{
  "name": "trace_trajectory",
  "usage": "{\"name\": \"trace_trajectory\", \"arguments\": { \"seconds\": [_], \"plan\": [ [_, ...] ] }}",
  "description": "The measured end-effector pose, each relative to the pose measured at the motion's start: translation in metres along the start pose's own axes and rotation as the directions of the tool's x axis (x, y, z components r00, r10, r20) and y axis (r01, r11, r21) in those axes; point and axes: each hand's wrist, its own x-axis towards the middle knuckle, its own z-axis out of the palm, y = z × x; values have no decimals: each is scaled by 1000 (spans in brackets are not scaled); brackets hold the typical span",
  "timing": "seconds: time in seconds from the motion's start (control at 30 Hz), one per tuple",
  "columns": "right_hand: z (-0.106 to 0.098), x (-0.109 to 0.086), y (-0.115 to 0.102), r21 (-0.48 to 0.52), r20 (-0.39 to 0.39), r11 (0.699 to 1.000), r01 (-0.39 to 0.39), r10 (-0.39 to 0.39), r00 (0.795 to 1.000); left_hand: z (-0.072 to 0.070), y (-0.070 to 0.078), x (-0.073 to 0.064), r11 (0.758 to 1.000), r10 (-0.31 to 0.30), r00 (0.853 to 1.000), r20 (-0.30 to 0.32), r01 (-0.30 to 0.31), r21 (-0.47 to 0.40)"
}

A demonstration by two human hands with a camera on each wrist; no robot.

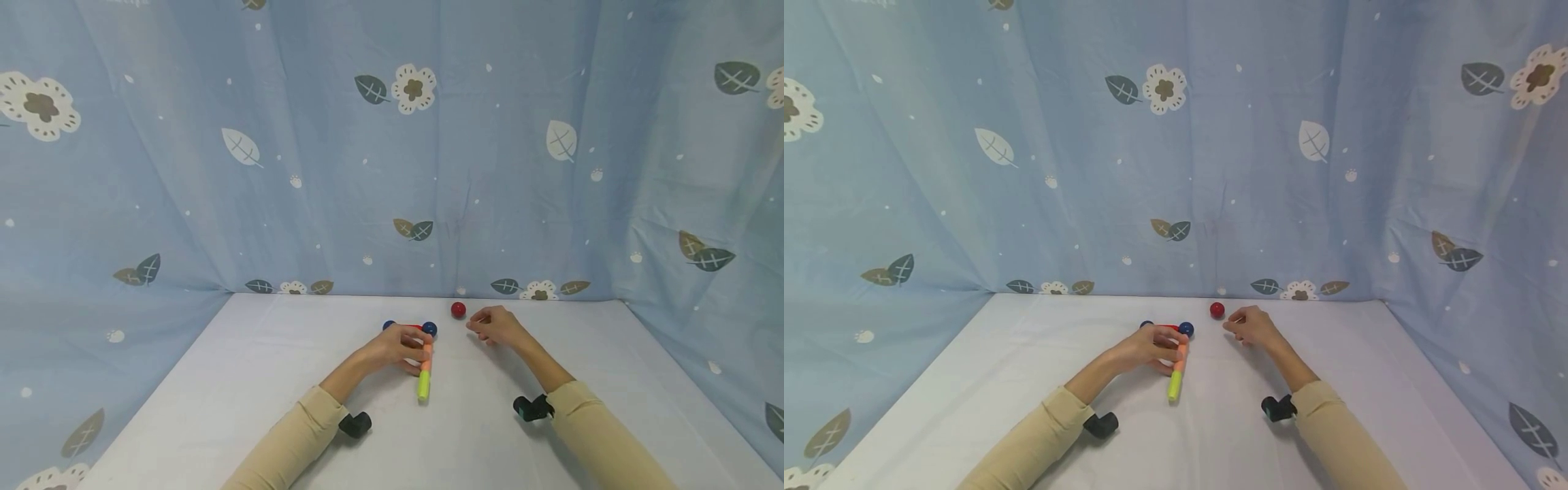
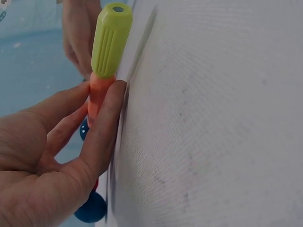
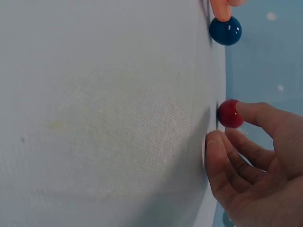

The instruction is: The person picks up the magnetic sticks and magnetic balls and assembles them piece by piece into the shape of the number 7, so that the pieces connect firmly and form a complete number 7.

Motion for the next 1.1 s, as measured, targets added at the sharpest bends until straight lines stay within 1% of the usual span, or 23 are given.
{"name": "trace_trajectory", "arguments": {
  "seconds": [0.17, 0.43, 0.67, 0.87, 1.1],
  "plan": [
    [-1, 4, 1, -6, -7, 1000, 6, -6, 1000, 0, 1, 0, 1000, 7, 1000, 0, -7, -3],
    [-4, 13, -1, -11, 4, 1000, -23, 23, 1000, 1, 1, 0, 1000, 10, 1000, -1, -10, -5],
    [-2, 19, 0, -24, 5, 1000, -2, 2, 1000, 0, 2, 0, 1000, 5, 1000, -10, -5, 2],
    [4, 24, 1, -12, -25, 1000, 20, -20, 999, -1, 1, 0, 1000, 4, 1000, -6, -4, 2],
    [11, 30, 1, -23, -49, 1000, 15, -16, 999, 0, 0, -1, 1000, 17, 1000, 4, -17, 11]
  ]
}}
